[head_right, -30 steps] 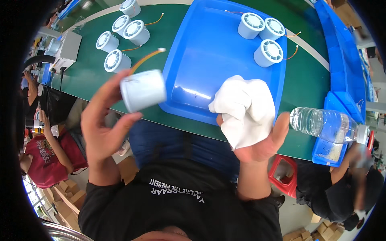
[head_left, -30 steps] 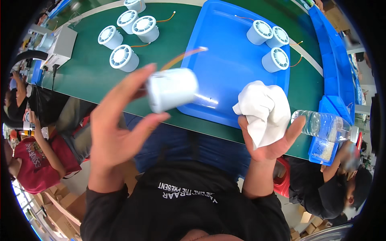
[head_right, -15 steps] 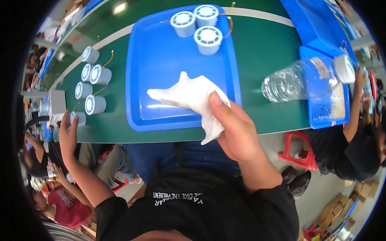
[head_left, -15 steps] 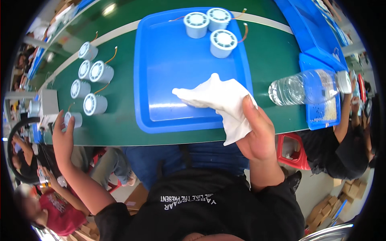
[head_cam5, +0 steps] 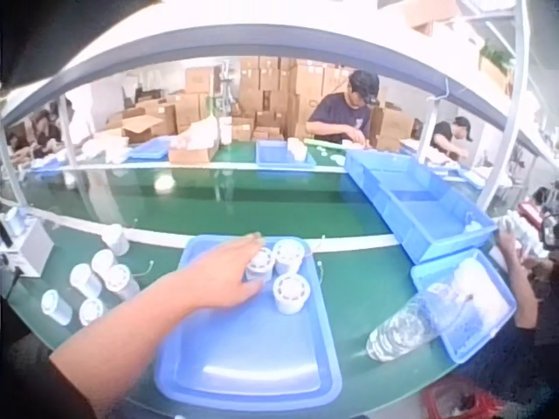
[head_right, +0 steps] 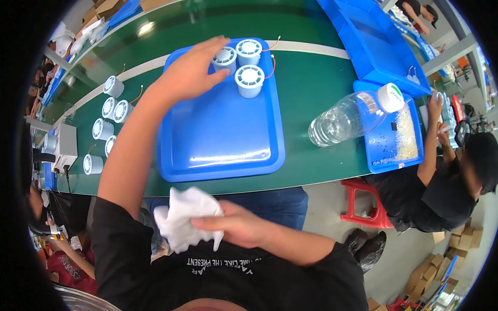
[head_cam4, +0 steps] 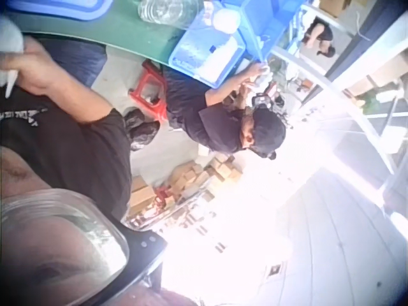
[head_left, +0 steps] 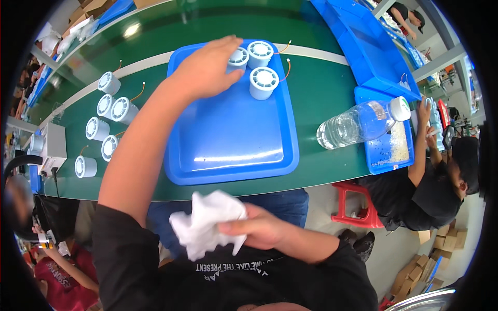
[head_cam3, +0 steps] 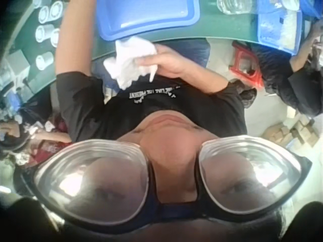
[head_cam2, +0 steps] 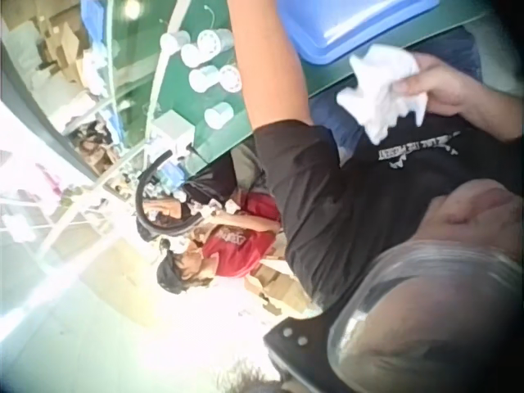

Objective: Clean the outer plastic casing of cylindrical electronic components using a damp cloth at an assembly line.

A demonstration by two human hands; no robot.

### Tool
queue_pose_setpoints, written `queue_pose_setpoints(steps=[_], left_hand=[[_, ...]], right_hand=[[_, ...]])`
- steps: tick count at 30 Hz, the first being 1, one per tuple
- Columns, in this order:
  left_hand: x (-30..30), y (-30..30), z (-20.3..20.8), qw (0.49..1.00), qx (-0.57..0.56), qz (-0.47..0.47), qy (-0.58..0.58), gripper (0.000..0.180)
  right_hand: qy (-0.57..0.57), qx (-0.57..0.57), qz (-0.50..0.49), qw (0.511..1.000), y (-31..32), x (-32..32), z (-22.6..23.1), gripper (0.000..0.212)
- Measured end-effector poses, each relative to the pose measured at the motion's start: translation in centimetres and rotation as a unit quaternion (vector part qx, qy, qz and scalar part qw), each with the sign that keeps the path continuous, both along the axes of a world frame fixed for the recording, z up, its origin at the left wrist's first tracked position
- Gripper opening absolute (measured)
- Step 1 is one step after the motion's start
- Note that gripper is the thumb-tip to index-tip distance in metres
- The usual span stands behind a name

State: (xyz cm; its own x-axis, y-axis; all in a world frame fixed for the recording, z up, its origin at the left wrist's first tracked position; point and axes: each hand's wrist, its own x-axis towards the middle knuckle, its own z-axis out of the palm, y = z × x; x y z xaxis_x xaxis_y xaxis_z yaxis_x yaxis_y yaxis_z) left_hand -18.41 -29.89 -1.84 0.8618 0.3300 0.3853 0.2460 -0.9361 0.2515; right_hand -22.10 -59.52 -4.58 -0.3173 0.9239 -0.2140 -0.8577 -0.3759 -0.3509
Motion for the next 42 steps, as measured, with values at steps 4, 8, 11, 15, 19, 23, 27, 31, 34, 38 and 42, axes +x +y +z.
queue_pose_setpoints(steps=[4, 8, 11, 15, 19, 23, 27, 31, 34, 38, 42], left_hand=[[0.4, 0.5, -0.4, 0.994, -0.098, -0.026, 0.038, 0.056], [-4.7, -2.7, 1.9, 0.99, -0.144, -0.007, -0.004, 0.051], [-8.2, -6.0, 1.5, 0.924, -0.368, -0.016, -0.102, 0.049], [-13.6, -10.5, 1.0, 0.777, -0.588, 0.006, -0.227, 0.052], [-16.0, -14.3, -0.5, 0.693, -0.666, -0.034, -0.273, 0.066], [-17.4, -15.6, 0.4, 0.636, -0.732, -0.053, -0.239, 0.081], [-18.6, -15.2, -0.4, 0.65, -0.723, -0.039, -0.231, 0.074], [-18.9, -15.4, -1.2, 0.672, -0.704, -0.016, -0.231, 0.066], [-18.9, -15.7, -1.4, 0.661, -0.706, 0.011, -0.254, 0.061], [-18.7, -15.5, -1.0, 0.675, -0.707, 0.044, -0.206, 0.058], [-18.9, -15.9, -0.1, 0.739, -0.643, 0.052, -0.192, 0.061]], right_hand=[[0.003, -0.004, 0.04, 0.999, -0.9, 0.0, -0.7, 0.051], [0.012, -0.026, -0.053, 0.998, -1.6, 2.5, -1.2, 0.051], [-0.039, -0.022, -0.159, 0.986, -1.4, 5.2, 0.2, 0.053], [-0.258, -0.028, -0.2, 0.945, 0.2, 6.4, 1.2, 0.047], [-0.263, -0.047, -0.182, 0.946, 2.3, 5.0, 2.3, 0.044], [-0.152, -0.052, -0.231, 0.959, 3.2, 4.4, 2.2, 0.04], [0.017, 0.018, -0.168, 0.986, 3.4, 5.0, 0.5, 0.045], [-0.171, 0.022, -0.309, 0.935, 4.1, 5.6, 2.5, 0.055], [-0.427, 0.044, -0.411, 0.804, 4.2, 5.1, 3.2, 0.063], [-0.84, 0.27, -0.154, 0.444, 2.0, 2.7, 3.9, 0.045], [-0.79, 0.278, -0.108, 0.537, 5.4, 3.0, 3.8, 0.042]])
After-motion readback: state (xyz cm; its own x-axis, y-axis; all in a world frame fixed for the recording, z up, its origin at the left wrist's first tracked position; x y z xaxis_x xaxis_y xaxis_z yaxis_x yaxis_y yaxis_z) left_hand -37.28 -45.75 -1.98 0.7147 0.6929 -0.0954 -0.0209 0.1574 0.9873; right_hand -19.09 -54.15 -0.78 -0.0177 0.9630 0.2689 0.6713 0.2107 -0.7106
